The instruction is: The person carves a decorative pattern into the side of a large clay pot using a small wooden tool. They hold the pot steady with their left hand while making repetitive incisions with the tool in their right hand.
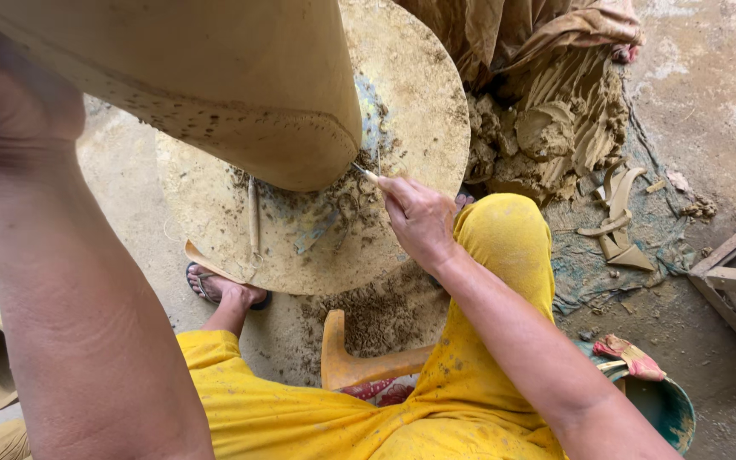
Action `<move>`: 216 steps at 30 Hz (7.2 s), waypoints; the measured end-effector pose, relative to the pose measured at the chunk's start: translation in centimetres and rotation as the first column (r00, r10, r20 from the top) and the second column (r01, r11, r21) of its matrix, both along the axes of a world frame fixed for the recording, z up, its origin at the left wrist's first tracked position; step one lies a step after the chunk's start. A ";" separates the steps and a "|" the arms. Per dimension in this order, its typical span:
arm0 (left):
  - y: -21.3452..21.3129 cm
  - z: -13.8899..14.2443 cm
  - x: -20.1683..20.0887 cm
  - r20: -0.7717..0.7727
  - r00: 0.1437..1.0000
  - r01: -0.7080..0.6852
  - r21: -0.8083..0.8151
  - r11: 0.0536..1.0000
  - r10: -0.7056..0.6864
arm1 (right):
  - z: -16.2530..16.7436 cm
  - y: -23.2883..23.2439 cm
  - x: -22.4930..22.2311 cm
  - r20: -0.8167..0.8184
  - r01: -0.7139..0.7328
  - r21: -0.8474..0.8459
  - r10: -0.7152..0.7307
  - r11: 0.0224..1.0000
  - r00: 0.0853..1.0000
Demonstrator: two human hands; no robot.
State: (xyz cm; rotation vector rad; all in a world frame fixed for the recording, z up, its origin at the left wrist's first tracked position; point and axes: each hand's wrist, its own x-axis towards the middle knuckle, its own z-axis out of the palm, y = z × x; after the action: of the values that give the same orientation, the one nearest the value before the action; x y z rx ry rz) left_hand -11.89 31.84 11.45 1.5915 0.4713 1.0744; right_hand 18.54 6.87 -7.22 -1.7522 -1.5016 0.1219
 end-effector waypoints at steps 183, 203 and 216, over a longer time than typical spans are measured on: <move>-4.6 2.6 7.8 0.135 0.978 -0.152 -0.039 0.988 0.156 | 8.5 -0.3 2.1 0.210 -0.031 0.093 0.011 0.995 0.978; -5.0 2.1 8.0 0.178 0.977 -0.103 -0.072 0.992 0.115 | 11.1 0.0 2.7 0.220 -0.030 0.120 0.003 0.992 0.976; -5.1 2.7 9.0 0.136 0.976 -0.176 0.024 0.984 0.171 | 12.0 0.4 3.2 0.279 -0.035 0.099 0.006 0.994 0.960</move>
State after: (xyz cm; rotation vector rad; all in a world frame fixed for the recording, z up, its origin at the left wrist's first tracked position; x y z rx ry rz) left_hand -2.88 26.76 14.11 1.5195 0.5103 1.3193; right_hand 21.72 7.28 4.76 -1.7233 -1.6937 -0.1973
